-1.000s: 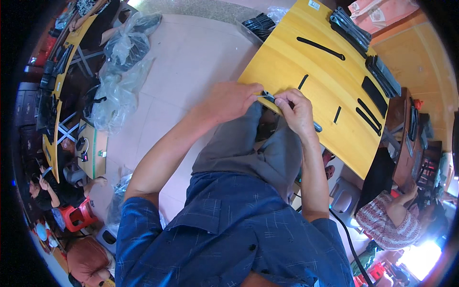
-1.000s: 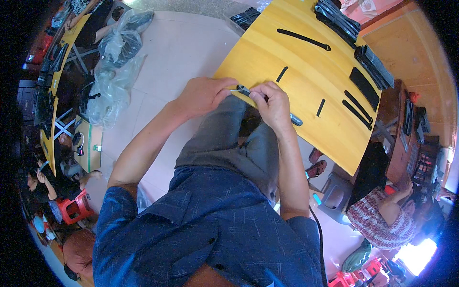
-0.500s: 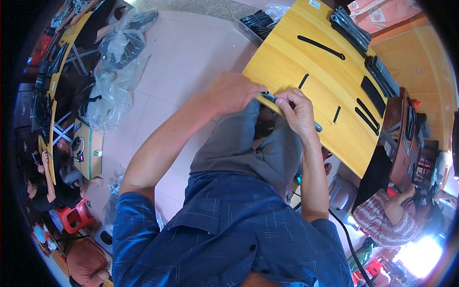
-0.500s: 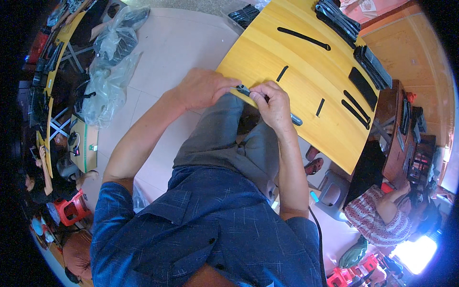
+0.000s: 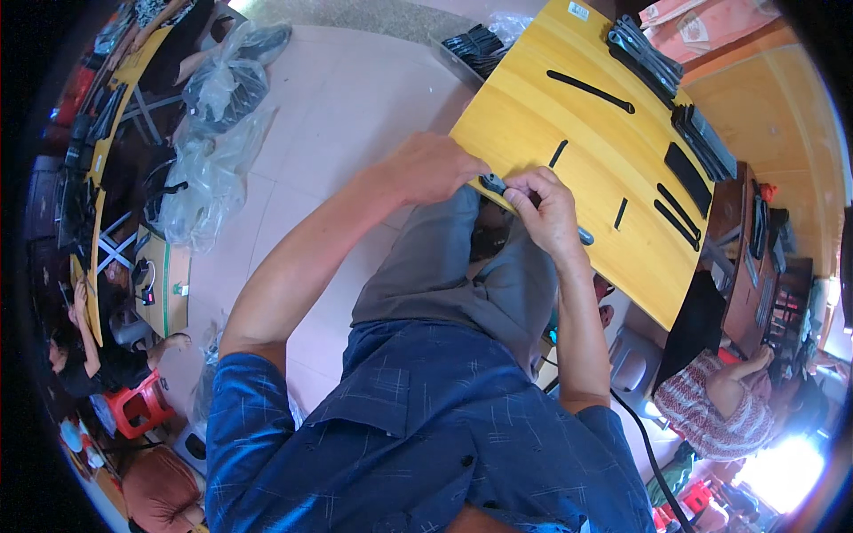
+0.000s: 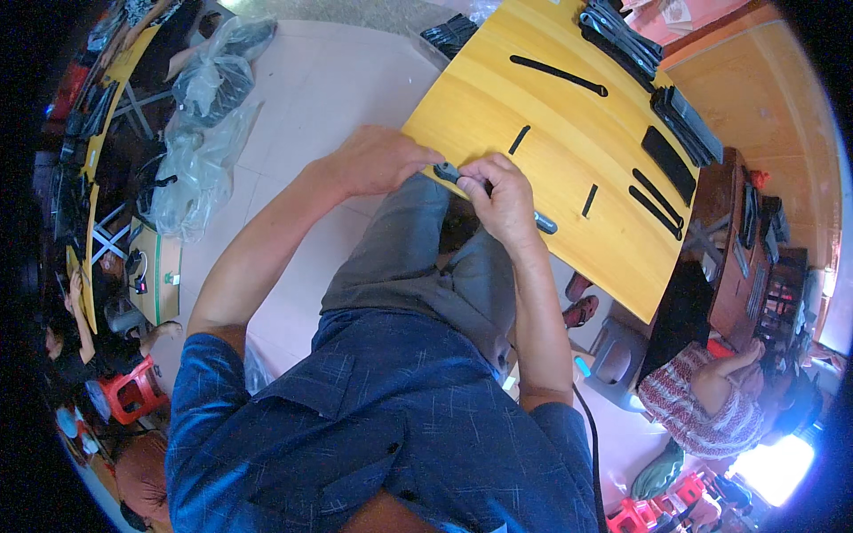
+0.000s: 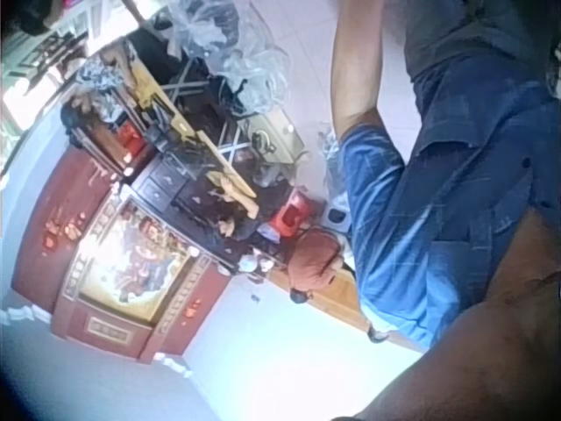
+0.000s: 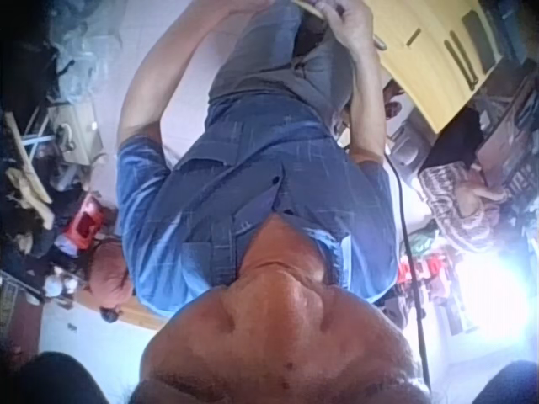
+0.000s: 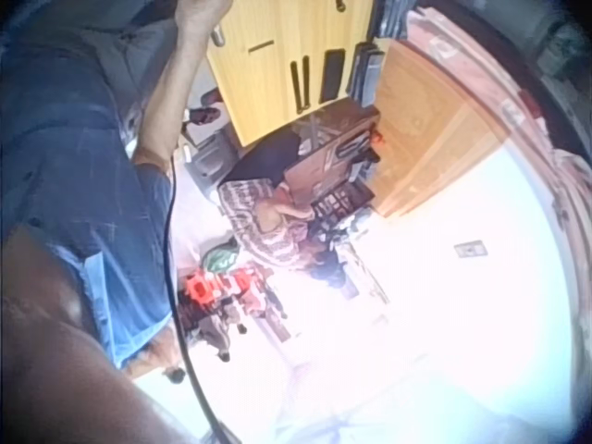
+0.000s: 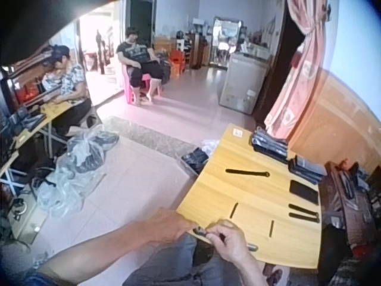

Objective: Assembling and inspecting black Velcro textile straps by attaching components and using a small tool for precision adjustment.

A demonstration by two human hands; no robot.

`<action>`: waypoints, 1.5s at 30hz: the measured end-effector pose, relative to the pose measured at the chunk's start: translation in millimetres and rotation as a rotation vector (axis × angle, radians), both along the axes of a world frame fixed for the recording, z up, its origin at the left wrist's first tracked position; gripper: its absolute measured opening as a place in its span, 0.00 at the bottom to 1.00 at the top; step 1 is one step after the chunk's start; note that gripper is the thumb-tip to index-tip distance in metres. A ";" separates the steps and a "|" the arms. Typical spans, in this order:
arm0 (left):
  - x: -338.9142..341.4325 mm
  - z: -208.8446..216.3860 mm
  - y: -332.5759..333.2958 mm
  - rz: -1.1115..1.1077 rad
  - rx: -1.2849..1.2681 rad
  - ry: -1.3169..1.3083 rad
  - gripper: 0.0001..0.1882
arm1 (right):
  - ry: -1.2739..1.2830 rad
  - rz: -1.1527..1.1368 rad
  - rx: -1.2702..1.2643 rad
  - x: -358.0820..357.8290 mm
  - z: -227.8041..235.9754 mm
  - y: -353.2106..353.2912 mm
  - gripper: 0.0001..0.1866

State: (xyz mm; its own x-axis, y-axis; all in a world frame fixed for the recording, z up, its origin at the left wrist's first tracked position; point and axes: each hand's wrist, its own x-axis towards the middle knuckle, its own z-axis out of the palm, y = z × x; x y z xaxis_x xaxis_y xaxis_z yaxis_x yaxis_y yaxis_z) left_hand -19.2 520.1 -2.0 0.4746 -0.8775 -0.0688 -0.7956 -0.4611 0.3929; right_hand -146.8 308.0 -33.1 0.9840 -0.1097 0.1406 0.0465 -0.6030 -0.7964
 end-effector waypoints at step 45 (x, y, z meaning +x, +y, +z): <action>-47.8 -28.6 -15.7 0.389 -0.351 0.411 0.27 | -0.215 -0.125 -0.011 4.8 -10.0 31.2 0.06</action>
State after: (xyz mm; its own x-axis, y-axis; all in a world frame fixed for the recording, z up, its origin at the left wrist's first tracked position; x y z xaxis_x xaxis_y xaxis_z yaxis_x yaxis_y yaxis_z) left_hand -67.0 504.4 -30.6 0.7571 -0.6511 -0.0531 -0.3504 -0.4734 0.8082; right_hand -142.0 339.2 -43.1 0.9104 -0.2259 0.3467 0.1385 -0.6232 -0.7697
